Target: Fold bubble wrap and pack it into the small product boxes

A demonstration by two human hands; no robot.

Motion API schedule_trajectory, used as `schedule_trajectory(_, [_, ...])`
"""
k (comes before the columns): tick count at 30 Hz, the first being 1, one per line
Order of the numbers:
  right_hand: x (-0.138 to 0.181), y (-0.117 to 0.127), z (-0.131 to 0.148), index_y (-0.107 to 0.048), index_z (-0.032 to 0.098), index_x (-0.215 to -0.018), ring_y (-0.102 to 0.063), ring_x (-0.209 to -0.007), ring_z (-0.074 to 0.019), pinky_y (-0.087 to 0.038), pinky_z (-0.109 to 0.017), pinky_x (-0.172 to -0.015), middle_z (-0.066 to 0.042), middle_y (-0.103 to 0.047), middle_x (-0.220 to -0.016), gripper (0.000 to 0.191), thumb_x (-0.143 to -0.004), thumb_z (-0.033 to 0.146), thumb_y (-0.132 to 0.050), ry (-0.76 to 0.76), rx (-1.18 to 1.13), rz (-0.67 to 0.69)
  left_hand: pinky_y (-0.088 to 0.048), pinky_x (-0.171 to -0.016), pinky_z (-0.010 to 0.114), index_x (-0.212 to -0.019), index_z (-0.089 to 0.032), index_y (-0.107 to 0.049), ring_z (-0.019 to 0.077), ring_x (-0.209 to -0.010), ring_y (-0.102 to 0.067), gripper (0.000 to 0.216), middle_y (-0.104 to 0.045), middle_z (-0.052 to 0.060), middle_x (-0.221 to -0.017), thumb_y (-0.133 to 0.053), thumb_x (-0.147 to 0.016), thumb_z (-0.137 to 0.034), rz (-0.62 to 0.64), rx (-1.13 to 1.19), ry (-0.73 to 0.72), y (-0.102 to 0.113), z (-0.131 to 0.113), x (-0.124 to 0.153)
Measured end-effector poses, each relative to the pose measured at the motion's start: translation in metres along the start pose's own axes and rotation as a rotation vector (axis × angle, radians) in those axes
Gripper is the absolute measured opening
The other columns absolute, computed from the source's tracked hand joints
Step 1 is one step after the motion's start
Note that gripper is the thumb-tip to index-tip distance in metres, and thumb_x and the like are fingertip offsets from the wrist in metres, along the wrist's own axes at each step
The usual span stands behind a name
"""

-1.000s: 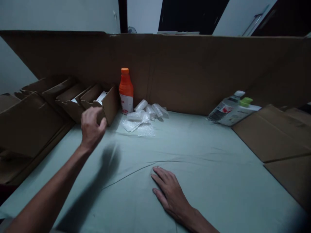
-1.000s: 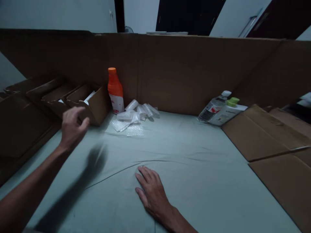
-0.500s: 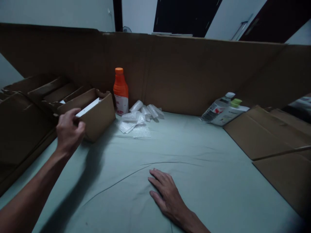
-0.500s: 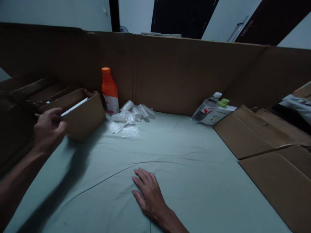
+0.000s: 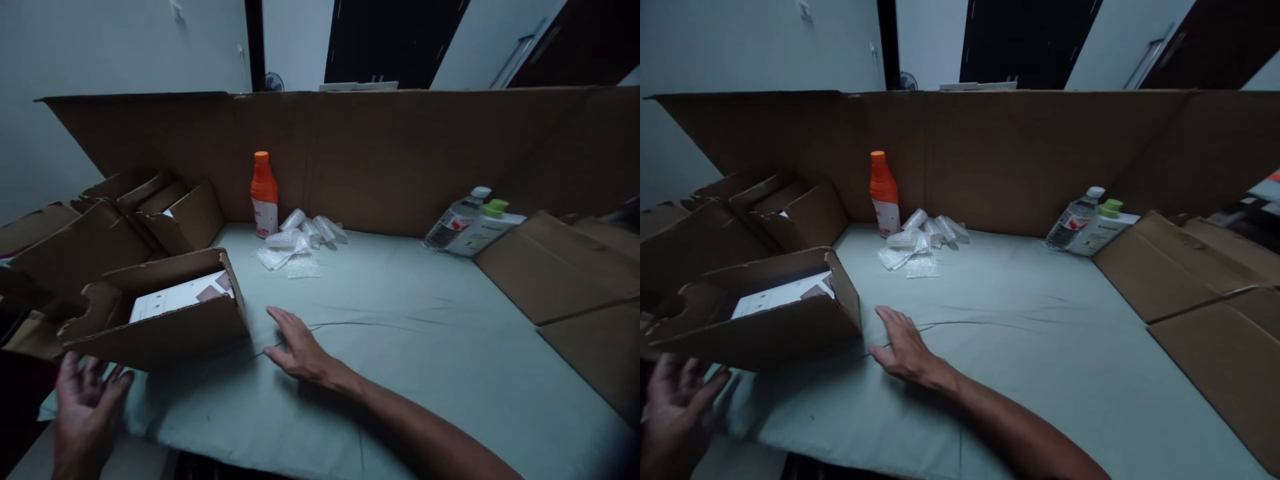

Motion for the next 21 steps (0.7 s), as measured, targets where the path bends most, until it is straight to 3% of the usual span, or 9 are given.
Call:
schedule_trajectory(4, [-0.044, -0.018, 0.015, -0.035, 0.01, -0.153, -0.043, -0.142, -0.0328, -0.036, -0.048, -0.119, -0.021, -0.044, -0.155, 0.085, -0.078, 0.028, -0.069, 0.023, -0.126, 0.017, -0.028, -0.12, 0.056, -0.137, -0.039, -0.048, 0.0376, -0.14, -0.046, 0.085, -0.058, 0.004, -0.142, -0.081, -0.059, -0.044, 0.039, 0.229, 0.15, -0.03, 0.026, -0.007])
schedule_trajectory(7, [-0.033, -0.004, 0.005, -0.038, 0.016, -0.151, -0.047, -0.138, -0.0308, -0.039, -0.048, -0.116, -0.016, -0.049, -0.151, 0.08, -0.077, 0.026, -0.066, 0.029, -0.205, -0.092, -0.033, -0.119, 0.05, -0.14, -0.032, -0.047, 0.0323, -0.139, -0.048, 0.083, -0.058, 0.008, -0.139, -0.081, -0.065, -0.037, 0.136, 0.259, 0.098, -0.055, 0.025, -0.003])
schedule_trajectory(12, [0.039, 0.049, -0.031, -0.045, 0.019, -0.146, -0.058, -0.127, -0.0298, -0.05, -0.045, -0.105, -0.014, -0.057, -0.143, 0.074, -0.073, 0.018, -0.054, -0.04, -0.135, -0.298, -0.048, -0.107, 0.044, -0.144, -0.029, -0.041, 0.0312, -0.13, -0.057, 0.082, -0.058, 0.013, -0.139, -0.079, -0.072, -0.037, 0.319, 0.331, 0.116, -0.121, 0.018, 0.03])
schedule_trajectory(16, [0.086, 0.094, -0.054, -0.058, 0.021, -0.136, -0.07, -0.101, -0.0265, -0.059, -0.038, -0.088, -0.01, -0.072, -0.12, 0.062, -0.075, 0.016, -0.049, -0.135, -0.012, -0.361, -0.044, -0.112, 0.047, -0.148, -0.025, -0.036, 0.0333, -0.136, -0.052, 0.087, -0.056, 0.016, -0.142, -0.077, -0.074, -0.045, 0.485, 0.323, 0.107, -0.172, 0.01, 0.054])
schedule_trajectory(19, [0.092, 0.127, -0.069, -0.073, 0.021, -0.112, -0.073, -0.09, -0.0252, -0.06, -0.037, -0.085, -0.008, -0.077, -0.102, 0.037, -0.085, 0.021, -0.048, -0.157, 0.03, -0.322, -0.039, -0.116, 0.049, -0.148, -0.024, -0.038, 0.0334, -0.138, -0.05, 0.083, -0.058, 0.016, -0.14, -0.074, -0.077, -0.047, 0.498, 0.226, 0.062, -0.188, 0.011, 0.058])
schedule_trajectory(21, [0.077, 0.153, -0.084, -0.076, 0.021, -0.102, -0.073, -0.091, -0.0253, -0.059, -0.038, -0.087, -0.007, -0.078, -0.1, 0.031, -0.089, 0.025, -0.048, -0.194, 0.059, -0.353, -0.039, -0.116, 0.049, -0.146, -0.023, -0.042, 0.0343, -0.139, -0.049, 0.082, -0.06, 0.015, -0.138, -0.075, -0.076, -0.049, 0.479, 0.181, 0.051, -0.191, 0.02, 0.058])
Point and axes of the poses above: each hand's wrist, its own x-axis away from the middle knuckle, its own y-axis out of the back of the hand, z = x × y, the point moved 7 cm from there along -x, towards the middle knuckle
